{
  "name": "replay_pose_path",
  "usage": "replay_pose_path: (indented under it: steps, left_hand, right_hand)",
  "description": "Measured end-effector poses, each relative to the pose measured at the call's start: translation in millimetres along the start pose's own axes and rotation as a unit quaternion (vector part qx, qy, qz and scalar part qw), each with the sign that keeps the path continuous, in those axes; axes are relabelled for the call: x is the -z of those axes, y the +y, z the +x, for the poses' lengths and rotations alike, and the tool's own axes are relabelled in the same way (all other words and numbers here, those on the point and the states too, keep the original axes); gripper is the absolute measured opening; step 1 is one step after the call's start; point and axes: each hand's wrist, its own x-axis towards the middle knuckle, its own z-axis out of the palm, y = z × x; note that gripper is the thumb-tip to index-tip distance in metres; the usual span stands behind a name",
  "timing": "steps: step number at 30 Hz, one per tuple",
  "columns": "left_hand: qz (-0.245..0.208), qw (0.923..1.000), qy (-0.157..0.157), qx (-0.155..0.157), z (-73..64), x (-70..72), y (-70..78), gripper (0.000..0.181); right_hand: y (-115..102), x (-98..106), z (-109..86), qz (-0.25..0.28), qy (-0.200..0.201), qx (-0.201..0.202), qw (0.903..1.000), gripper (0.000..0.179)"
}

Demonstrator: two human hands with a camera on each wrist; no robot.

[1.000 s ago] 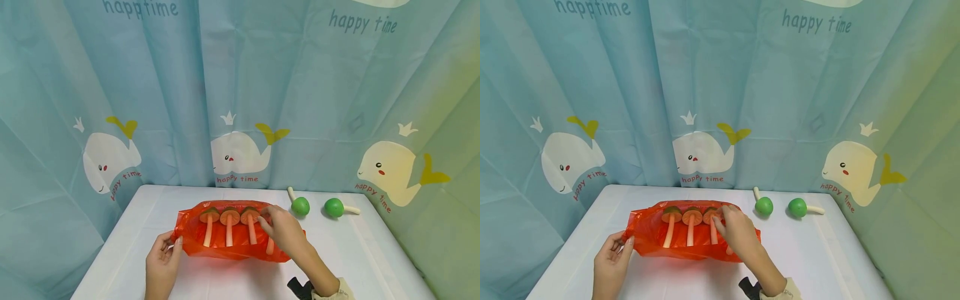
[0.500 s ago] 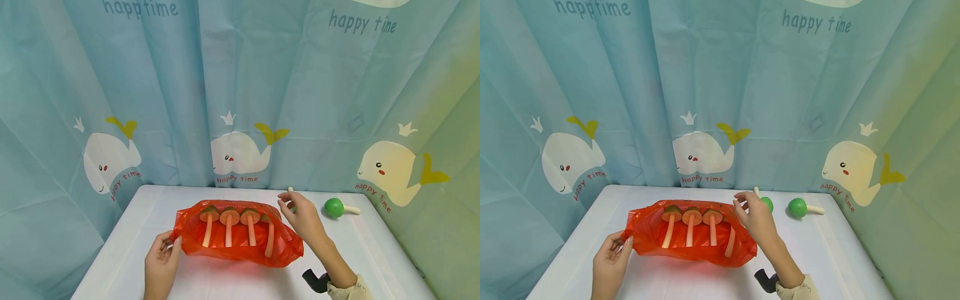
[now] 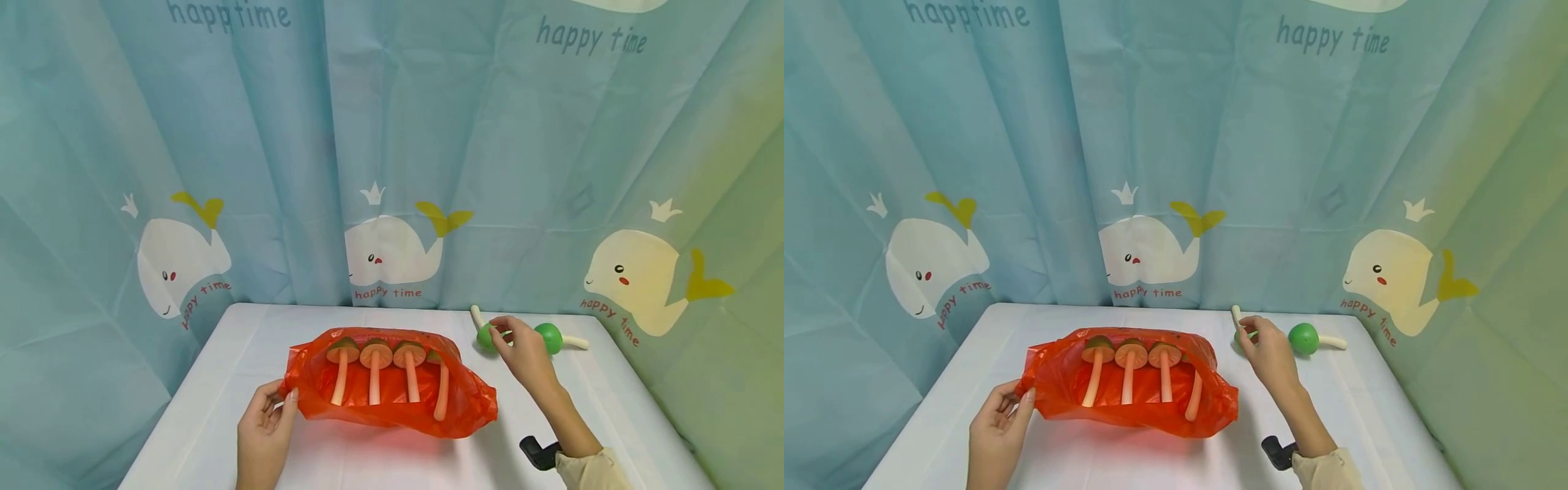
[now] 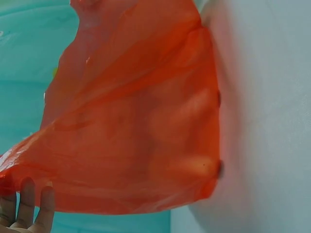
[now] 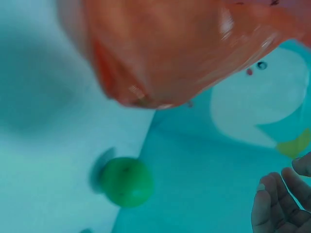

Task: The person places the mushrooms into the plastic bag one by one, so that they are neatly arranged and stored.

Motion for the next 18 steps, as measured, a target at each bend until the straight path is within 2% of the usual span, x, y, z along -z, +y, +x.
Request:
replay_pose_path:
  steps: [6,11,18]
  left_hand:
    - [-0.012,0.9999,0.002,-0.009,-1.7,0.5,-0.3,0.020]
    - [-0.001,1.0000,0.004,-0.008,-2.3,-0.1,-0.4,0.020]
    - [0.001,1.0000,0.003,-0.007,-3.0,0.1,0.4,0.020]
  right_hand:
    - [24.2,-1.2,1.0,-0.025,-0.002,-0.029,0.9993,0.020]
    - [41.7,-3.8,2.5,-0.049,0.005,-0.029,0.9984,0.019]
    - [67.9,-8.0,1.6,-0.047,0.006,-0.050,0.9976,0.018]
